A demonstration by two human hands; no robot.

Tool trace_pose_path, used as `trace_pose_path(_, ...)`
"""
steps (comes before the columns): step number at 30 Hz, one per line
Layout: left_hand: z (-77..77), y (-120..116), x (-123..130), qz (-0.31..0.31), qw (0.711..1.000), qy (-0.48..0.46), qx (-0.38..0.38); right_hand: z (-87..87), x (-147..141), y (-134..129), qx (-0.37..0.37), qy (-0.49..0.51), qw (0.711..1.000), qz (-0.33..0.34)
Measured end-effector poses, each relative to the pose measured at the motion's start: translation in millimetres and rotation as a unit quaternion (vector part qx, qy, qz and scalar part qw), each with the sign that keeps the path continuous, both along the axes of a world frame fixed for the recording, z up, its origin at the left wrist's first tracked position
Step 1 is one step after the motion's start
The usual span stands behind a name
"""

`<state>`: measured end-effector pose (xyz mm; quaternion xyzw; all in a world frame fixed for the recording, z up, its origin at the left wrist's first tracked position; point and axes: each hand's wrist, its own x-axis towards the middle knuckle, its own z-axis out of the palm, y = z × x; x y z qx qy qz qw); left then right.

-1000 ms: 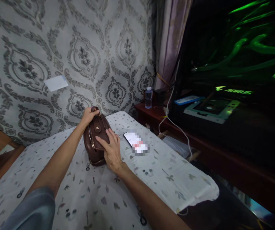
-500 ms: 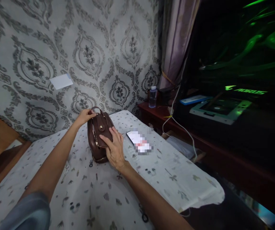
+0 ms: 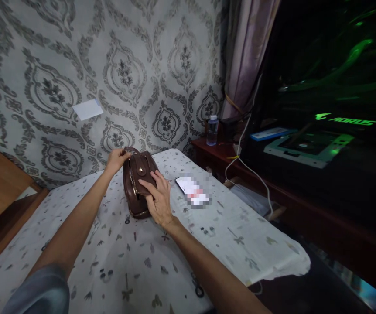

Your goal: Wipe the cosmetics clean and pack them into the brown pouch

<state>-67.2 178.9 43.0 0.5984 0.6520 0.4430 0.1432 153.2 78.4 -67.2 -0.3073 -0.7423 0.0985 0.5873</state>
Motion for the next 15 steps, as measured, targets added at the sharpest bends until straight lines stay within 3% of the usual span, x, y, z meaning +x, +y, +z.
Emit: trace_pose_path(15, -5.0, -21.3, 13.0, -0.032, 0.999, -0.015, 0.035, -0.1, 1.0, 0.8, -0.003, -0.019, 1.000, 0.003)
